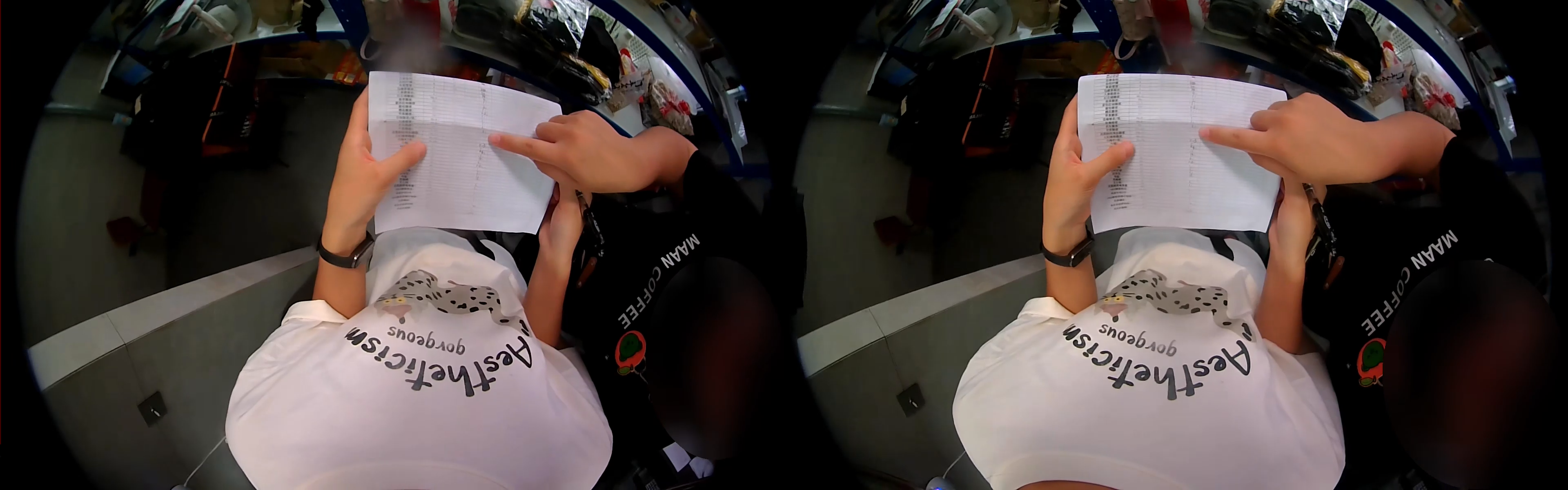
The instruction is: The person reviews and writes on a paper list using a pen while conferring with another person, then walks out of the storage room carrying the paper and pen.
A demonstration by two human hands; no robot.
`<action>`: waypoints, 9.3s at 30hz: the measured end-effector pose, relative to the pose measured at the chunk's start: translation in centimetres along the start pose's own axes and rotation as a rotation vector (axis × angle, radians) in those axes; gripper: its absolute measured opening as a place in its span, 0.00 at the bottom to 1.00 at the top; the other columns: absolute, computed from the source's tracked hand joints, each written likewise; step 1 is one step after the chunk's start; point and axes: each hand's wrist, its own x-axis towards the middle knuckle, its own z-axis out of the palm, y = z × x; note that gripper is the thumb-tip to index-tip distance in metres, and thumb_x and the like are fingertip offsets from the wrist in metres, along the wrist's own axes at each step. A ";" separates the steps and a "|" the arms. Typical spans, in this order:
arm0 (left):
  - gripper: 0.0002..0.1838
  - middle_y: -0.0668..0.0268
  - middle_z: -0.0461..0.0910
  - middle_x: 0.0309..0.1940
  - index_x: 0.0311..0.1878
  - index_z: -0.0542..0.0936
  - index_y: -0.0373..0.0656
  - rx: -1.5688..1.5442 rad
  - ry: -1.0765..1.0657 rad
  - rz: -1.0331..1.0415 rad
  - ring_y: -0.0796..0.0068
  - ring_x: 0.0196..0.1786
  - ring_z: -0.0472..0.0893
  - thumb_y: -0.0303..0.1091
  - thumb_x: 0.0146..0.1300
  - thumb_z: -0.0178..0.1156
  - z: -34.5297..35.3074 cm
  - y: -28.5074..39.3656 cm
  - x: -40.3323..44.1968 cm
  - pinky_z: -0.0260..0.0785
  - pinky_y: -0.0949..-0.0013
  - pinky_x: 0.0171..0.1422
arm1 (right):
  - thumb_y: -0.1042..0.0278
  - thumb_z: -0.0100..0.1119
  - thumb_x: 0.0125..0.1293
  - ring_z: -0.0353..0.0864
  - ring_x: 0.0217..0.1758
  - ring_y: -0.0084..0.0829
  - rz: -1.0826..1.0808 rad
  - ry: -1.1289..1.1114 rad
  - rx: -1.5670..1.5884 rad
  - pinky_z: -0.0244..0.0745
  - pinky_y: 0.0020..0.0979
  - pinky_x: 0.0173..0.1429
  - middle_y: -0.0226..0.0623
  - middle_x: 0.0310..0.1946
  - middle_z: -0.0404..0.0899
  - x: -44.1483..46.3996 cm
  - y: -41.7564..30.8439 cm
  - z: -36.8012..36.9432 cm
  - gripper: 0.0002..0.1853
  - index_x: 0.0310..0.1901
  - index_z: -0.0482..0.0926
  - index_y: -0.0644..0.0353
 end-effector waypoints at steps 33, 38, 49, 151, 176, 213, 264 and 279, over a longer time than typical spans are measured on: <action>0.35 0.55 0.78 0.47 0.63 0.61 0.38 0.035 0.073 -0.012 0.69 0.45 0.81 0.23 0.51 0.65 -0.2 0.2 0.2 0.76 0.69 0.47 | 0.67 0.61 0.48 0.77 0.22 0.34 0.044 -0.104 0.028 0.71 0.30 0.22 0.34 0.21 0.74 1.5 0.1 -0.8 0.38 0.65 0.63 0.52; 0.34 0.56 0.78 0.47 0.62 0.62 0.38 0.032 0.068 -0.003 0.69 0.44 0.81 0.23 0.51 0.65 -0.3 0.2 -0.2 0.75 0.70 0.47 | 0.68 0.62 0.49 0.76 0.22 0.29 0.069 -0.133 0.026 0.71 0.27 0.23 0.28 0.22 0.76 1.8 -0.1 -0.7 0.39 0.67 0.62 0.51; 0.34 0.59 0.75 0.50 0.63 0.61 0.38 -0.008 0.012 -0.001 0.70 0.52 0.77 0.22 0.52 0.63 -1.7 -0.6 0.0 0.71 0.68 0.54 | 0.68 0.58 0.59 0.73 0.18 0.29 -0.006 -0.066 0.029 0.67 0.29 0.20 0.29 0.16 0.71 2.0 0.3 -0.3 0.32 0.66 0.63 0.50; 0.35 0.57 0.76 0.50 0.67 0.56 0.38 0.019 -0.010 0.048 0.72 0.50 0.78 0.18 0.54 0.55 -0.8 -2.1 0.7 0.72 0.70 0.53 | 0.76 0.63 0.49 0.75 0.37 0.37 0.727 0.710 0.461 0.76 0.32 0.37 0.43 0.65 0.62 11.4 -14.4 7.3 0.26 0.49 0.63 0.60; 0.36 0.56 0.76 0.51 0.68 0.57 0.38 -0.026 -0.015 0.062 0.70 0.50 0.79 0.20 0.55 0.58 -1.2 -2.1 0.6 0.72 0.70 0.53 | 0.74 0.62 0.52 0.81 0.31 0.40 0.710 0.769 0.519 0.77 0.33 0.33 0.43 0.61 0.67 11.2 -14.6 7.6 0.23 0.50 0.67 0.60; 0.51 0.59 0.57 0.68 0.73 0.47 0.44 0.051 -0.280 -0.033 0.68 0.69 0.60 0.16 0.40 0.52 -4.1 -3.1 1.1 0.51 0.68 0.70 | 0.56 0.57 0.65 0.79 0.37 0.23 1.132 1.389 1.761 0.74 0.22 0.44 0.35 0.39 0.80 1.8 -7.5 12.6 0.20 0.50 0.76 0.64; 0.05 0.69 0.74 0.21 0.31 0.74 0.36 0.487 0.035 0.206 0.86 0.26 0.72 0.28 0.60 0.57 0.9 -6.9 4.4 0.65 0.77 0.31 | 0.78 0.61 0.56 0.73 0.31 0.19 1.190 1.288 0.591 0.70 0.23 0.35 0.28 0.31 0.75 4.6 -6.1 15.0 0.08 0.37 0.76 0.61; 0.15 0.59 0.79 0.35 0.42 0.73 0.38 -0.082 -0.084 0.477 0.74 0.34 0.79 0.41 0.63 0.52 -15.3 7.8 0.8 0.74 0.72 0.41 | 0.76 0.59 0.58 0.77 0.41 0.24 0.590 1.683 1.507 0.72 0.23 0.47 0.34 0.36 0.77 -0.7 -6.3 11.5 0.13 0.44 0.69 0.59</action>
